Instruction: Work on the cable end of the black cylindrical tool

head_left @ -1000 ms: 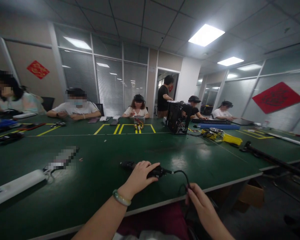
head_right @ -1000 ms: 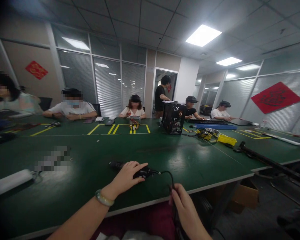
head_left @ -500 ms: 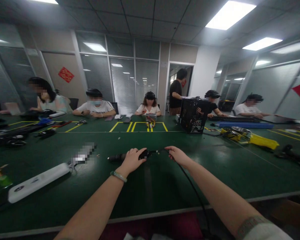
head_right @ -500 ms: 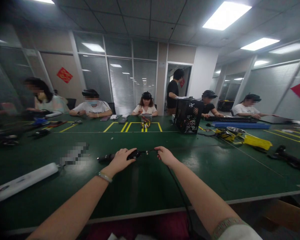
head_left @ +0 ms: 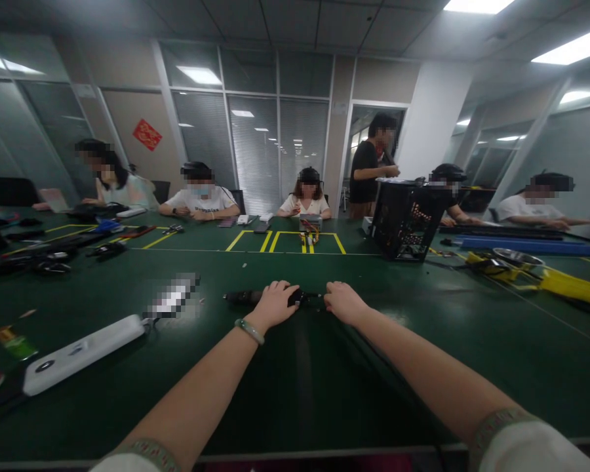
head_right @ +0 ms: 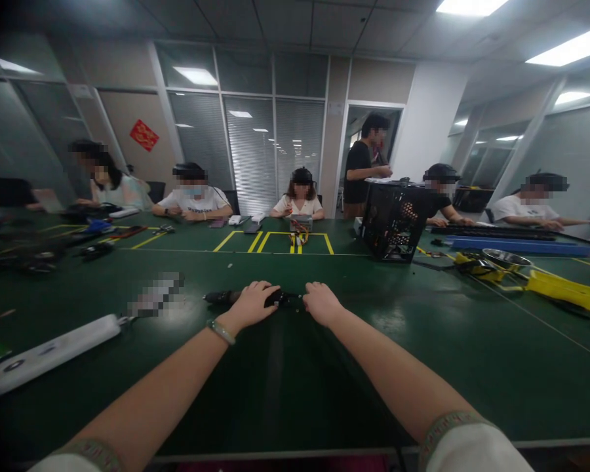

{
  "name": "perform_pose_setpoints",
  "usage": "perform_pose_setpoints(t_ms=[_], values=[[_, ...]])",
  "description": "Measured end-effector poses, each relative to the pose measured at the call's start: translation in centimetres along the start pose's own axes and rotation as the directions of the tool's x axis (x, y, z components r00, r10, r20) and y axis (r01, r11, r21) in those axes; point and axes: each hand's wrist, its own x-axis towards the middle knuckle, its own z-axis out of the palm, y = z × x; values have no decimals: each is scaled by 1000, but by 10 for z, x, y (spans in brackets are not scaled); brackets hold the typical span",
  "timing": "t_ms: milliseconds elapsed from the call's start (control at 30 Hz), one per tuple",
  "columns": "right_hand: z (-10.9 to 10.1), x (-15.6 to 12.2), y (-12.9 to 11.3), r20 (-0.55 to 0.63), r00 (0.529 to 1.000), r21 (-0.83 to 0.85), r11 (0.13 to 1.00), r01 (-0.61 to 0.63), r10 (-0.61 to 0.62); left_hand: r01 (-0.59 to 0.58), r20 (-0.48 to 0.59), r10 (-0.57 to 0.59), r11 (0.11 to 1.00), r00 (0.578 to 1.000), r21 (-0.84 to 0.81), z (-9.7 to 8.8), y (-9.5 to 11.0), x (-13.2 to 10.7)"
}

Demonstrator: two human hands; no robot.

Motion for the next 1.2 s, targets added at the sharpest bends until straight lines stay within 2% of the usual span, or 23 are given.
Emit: perform_pose_setpoints(t_ms=[167, 267, 333, 433, 533, 633, 767, 933, 1200], values=[[2, 4, -1, -4, 987, 83, 984, 158, -158, -211, -72, 207, 976, 976, -47, 1, 16, 7], [7, 4, -1, -37, 982, 141, 972, 188, -185, -255, -54, 252, 964, 966, -79, 2, 25, 17], [10, 6, -1, -46, 988, 222, 962, 157, -151, -246, -28, 244, 966, 969, -85, 3, 28, 25], [15, 15, 5, -36, 999, 382, 924, 30, -18, -219, 5, 220, 973, 976, -78, 8, 26, 37], [20, 27, 12, -18, 991, 509, 854, -106, 134, -199, 5, 200, 978, 980, -67, 13, 22, 48], [25, 37, 17, 17, 975, 608, 772, -187, 223, -172, -10, 171, 984, 985, -52, 18, 19, 54], [32, 42, 18, 50, 974, 690, 697, -193, 221, -185, -7, 185, 982, 983, -42, 19, 17, 57], [38, 39, 19, 23, 975, 747, 644, -165, 223, -225, 8, 225, 974, 974, -21, 19, 14, 55], [33, 32, 15, -19, 977, 756, 642, -126, 214, -234, -16, 234, 972, 972, -36, 21, 10, 56]])
